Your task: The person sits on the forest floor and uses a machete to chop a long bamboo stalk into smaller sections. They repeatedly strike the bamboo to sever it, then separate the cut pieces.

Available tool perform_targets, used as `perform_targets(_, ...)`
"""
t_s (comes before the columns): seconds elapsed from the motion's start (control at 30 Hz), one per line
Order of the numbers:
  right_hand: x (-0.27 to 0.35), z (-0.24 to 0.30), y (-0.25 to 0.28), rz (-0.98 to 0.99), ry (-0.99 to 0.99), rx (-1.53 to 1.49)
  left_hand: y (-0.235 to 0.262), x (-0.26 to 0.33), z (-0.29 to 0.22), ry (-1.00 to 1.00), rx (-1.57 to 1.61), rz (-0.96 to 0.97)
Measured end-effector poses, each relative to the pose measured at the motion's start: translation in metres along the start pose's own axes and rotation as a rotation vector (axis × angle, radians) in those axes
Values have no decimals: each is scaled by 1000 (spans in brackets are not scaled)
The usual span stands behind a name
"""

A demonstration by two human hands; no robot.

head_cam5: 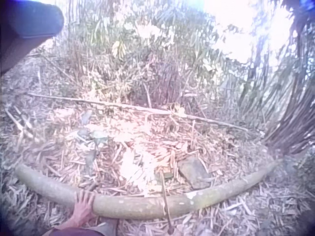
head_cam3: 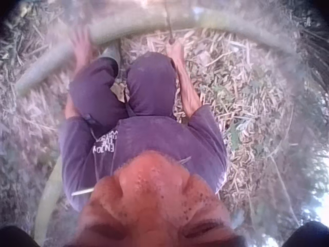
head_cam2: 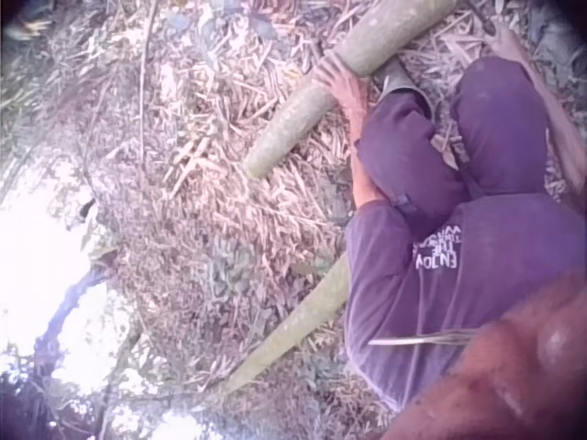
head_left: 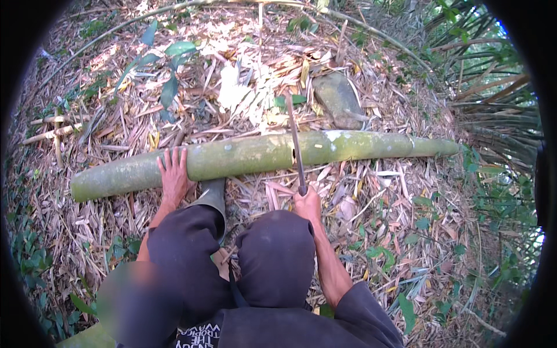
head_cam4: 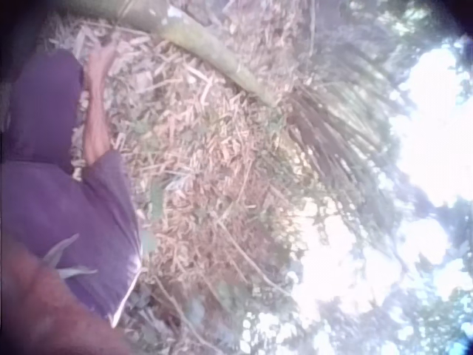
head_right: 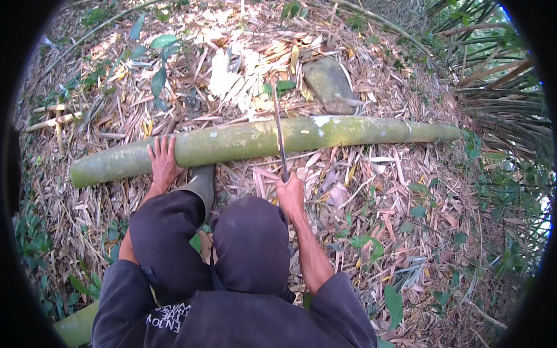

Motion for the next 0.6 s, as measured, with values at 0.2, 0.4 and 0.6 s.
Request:
perform_targets(0.2,9,165,122,-428,631,-739,7,-4,-3,51,28,105)
perform_targets(0.4,-4,43,43,-427,225,-797,13,-7,-7,42,37,86)
perform_targets(0.6,-4,-41,4,216,-235,-341,-10,14,2,7,-17,0)
Point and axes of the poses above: each hand's wrist, its own x-axis away from the middle knuckle, its own y-axis out of the back of the hand, z = x × y, the point moved 4 cm from there along -x, towards the middle knuckle, and after that the axes turned 3 degrees about z, right-handed, at the moved point
